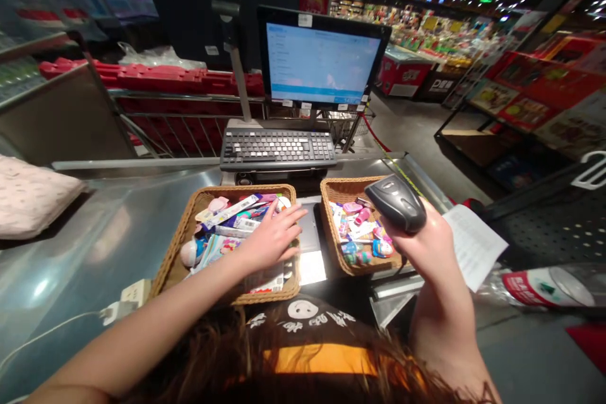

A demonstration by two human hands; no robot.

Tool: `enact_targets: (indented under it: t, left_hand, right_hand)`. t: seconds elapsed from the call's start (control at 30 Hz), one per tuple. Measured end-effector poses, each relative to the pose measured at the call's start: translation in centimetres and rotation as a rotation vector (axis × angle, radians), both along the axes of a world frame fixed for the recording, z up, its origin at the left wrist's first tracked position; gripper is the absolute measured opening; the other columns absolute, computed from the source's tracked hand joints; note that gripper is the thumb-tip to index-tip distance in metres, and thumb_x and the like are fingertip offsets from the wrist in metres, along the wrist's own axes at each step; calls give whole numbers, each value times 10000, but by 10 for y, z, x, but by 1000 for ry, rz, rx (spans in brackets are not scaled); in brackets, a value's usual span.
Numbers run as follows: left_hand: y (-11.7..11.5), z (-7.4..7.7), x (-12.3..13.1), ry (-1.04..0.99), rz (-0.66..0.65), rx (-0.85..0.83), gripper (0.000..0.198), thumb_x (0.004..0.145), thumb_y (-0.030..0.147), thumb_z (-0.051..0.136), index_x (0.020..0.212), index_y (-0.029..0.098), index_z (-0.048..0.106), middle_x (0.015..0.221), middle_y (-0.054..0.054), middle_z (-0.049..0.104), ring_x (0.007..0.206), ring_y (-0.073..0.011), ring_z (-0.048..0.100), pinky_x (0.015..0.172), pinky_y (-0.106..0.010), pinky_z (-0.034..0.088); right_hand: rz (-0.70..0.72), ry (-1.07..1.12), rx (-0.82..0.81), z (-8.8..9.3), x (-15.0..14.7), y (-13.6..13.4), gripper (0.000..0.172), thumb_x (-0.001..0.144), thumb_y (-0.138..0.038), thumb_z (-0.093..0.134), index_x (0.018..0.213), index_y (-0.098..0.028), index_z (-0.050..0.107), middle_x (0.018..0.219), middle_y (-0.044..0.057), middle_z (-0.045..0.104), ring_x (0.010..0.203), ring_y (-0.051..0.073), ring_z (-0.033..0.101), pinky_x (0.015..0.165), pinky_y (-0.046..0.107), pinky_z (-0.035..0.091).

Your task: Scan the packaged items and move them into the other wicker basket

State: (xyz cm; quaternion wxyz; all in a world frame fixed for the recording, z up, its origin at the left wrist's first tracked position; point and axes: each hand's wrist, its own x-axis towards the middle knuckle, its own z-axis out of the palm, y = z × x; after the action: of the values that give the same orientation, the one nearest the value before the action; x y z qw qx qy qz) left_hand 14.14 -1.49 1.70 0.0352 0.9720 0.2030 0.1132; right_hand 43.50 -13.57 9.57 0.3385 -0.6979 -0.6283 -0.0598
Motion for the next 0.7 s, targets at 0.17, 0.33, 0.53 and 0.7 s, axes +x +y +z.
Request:
enact_targets:
  t: [0.17, 0.33, 0.53, 0.7]
  left_hand:
    - [28, 11, 45, -51, -41, 26, 240, 910, 377, 606, 1018, 169, 655, 1491, -169, 478, 1450, -336, 337, 1182, -676, 114]
    - [53, 6, 97, -41, -60, 20, 205, 894, 309, 609, 1032, 171, 671, 1471, -161, 501, 1453, -332, 333, 1171, -678, 137]
    - [70, -11, 176, -6, -66, -9, 177, 869, 289, 612, 941, 158, 707, 1429, -165, 541, 1442, -354, 339, 1149, -704, 163]
    - [64, -34, 245, 61, -90, 75, 361, 847, 448, 637, 950, 117, 739, 1456, -228, 493, 1462, -386, 274, 1154, -708, 137]
  right_hand:
    - [-55, -44, 1, 0, 30, -11, 326, 817, -387, 647, 1110, -246, 652, 1074, 103, 694, 1058, 327, 655, 930, 482, 530]
    - [-76, -7, 24, 1, 56, -17, 396, 797, -391, 654, 1151, -214, 637, 1146, 128, 685, 1084, 345, 651, 922, 492, 537]
    - [-102, 45, 39, -3, 87, -17, 382, 806, -396, 643, 1144, -218, 642, 1136, 115, 691, 1117, 341, 641, 943, 495, 531]
    - [-113, 54, 19, -8, 107, -13, 411, 798, -375, 653, 1182, -230, 630, 1206, 127, 677, 1128, 356, 639, 955, 515, 529]
